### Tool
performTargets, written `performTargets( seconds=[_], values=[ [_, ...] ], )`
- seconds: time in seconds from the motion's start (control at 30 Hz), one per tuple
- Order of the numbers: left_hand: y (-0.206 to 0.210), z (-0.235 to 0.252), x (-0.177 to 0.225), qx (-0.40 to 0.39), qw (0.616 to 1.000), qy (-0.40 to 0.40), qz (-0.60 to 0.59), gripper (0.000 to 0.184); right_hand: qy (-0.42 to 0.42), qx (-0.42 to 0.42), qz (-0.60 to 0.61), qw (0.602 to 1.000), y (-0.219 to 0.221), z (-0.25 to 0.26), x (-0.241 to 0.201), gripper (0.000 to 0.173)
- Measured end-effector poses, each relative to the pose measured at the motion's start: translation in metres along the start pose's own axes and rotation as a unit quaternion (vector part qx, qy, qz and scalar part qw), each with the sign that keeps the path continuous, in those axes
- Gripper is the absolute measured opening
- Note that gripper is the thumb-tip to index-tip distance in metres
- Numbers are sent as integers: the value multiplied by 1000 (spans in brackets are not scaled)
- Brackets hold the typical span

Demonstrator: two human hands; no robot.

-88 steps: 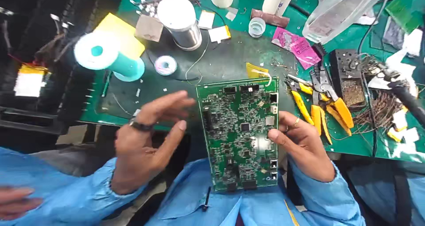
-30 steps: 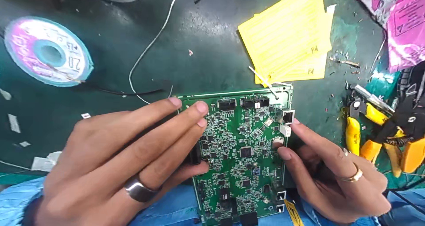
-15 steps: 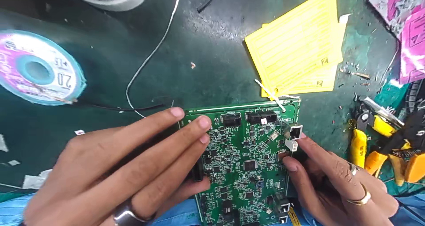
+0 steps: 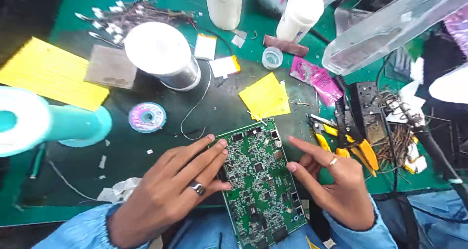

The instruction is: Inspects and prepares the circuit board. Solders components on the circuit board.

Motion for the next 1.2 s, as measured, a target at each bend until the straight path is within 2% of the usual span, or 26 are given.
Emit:
performTargets(
  seconds=[0.13,0.2,0.33,0.4,0.43,0.5,0.57,0.63,0.73,0.83,0.87,1.0,1.1,1.2],
  values=[
    [0,-2,5,19,999,22,17,49,-51,30,-175,983,-42,27,-43,43],
    [-3,-1,6,27,999,35,29,49,-92,41,-211,972,-47,56,-61,46],
    [-3,1,5,26,998,47,32,51,-109,37,-214,970,-26,151,-60,63],
    [-4,0,5,16,998,50,31,52,-98,35,-189,976,-3,200,-47,64],
    [-4,-1,3,13,998,50,30,52,-102,38,-172,979,9,221,-40,60],
    [-4,-2,1,10,998,49,23,50,-136,55,-138,980,25,253,-27,39],
    [-5,-1,0,9,999,46,18,50,-167,92,-124,974,24,263,-28,24],
    [-5,-2,-1,3,999,40,10,50,-183,148,-124,964,4,243,-43,22],
    [-4,-5,0,-6,1000,22,-11,49,-204,254,-52,944,-38,157,-62,12],
    [-4,-4,-3,-6,1000,12,-23,49,-145,223,2,964,-62,45,-52,20],
    [-3,-4,-2,-6,1000,9,-24,49,-146,216,36,965,-61,22,-45,18],
    [-2,-6,-4,-12,1000,7,-21,49,-158,198,117,960,-26,-5,-12,18],
    [-4,-8,-5,-24,999,3,-24,48,-168,178,104,964,-14,-8,-2,21],
    [-5,-9,-4,-42,999,-9,-32,49,-179,133,76,972,-9,-6,-11,19]
  ],
)
Point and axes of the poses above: each hand's wrist, its own z-axis towards the middle knuckle, its own y-axis out of the palm, x = y × z, the point moved 4 cm from there along z, towards the middle knuckle, and after that the axes turned 1 degree about -y, right-handed, at the moved point
